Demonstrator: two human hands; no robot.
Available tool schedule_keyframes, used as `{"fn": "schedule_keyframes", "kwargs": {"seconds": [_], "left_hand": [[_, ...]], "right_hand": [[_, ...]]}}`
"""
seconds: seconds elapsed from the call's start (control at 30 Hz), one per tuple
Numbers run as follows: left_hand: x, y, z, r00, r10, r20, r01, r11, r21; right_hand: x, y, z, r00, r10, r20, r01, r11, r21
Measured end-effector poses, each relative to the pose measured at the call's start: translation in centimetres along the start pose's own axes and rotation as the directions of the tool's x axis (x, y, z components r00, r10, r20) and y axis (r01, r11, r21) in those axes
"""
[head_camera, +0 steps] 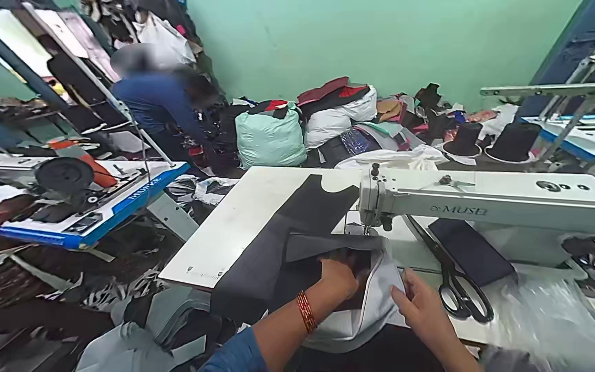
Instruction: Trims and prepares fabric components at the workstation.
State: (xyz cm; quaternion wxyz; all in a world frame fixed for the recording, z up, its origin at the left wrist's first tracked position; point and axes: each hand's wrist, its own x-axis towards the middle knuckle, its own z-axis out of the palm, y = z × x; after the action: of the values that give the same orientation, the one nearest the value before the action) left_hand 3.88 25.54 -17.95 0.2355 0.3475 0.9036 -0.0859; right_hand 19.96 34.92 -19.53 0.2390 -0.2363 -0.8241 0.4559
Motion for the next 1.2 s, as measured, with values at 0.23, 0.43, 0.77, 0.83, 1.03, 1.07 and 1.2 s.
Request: {"fn": "schedule_keyframes", "kwargs": {"seconds": [0.23,0.43,0.77,0.83,1.03,1.07,1.2], "left_hand": [[0.5,-1.0,2.1,0.959,0.106,-0.262,-0.127,0.990,-0.068],[1.2,-1.8,3.5,0.928,0.143,-0.344,-0.175,0.982,-0.066],[2.1,-3.4,5.0,0.662,0.525,-0.534,-0.710,0.668,-0.224],[1.5,-3.4,4.4,0.690,0.552,-0.468,-0.706,0.655,-0.269],[1.1,-3.0,4.6,0.756,0.567,-0.328,-0.634,0.758,-0.151],[1.1,-3.0,4.7,0.760,0.574,-0.305,-0.624,0.776,-0.095],[0.0,-2.6,4.1,0.742,0.611,-0.276,-0.644,0.764,-0.040]], "right_hand": [[1.1,-3.4,-2.3,0.965,-0.242,-0.100,0.190,0.909,-0.372],[0.4,-1.8,-0.9,0.952,-0.253,-0.171,0.196,0.935,-0.295],[-5.2,0.3,-0.9,0.800,0.419,0.430,-0.465,0.886,0.000],[-5.9,-0.2,0.0,0.821,0.363,0.440,-0.469,0.869,0.157],[-5.2,-4.8,-1.5,0.909,0.185,0.373,-0.342,0.845,0.412],[-4.9,-5.7,-1.7,0.916,0.145,0.373,-0.315,0.836,0.449],[-3.4,-8.5,-0.2,0.919,0.076,0.387,-0.278,0.822,0.498]]}}
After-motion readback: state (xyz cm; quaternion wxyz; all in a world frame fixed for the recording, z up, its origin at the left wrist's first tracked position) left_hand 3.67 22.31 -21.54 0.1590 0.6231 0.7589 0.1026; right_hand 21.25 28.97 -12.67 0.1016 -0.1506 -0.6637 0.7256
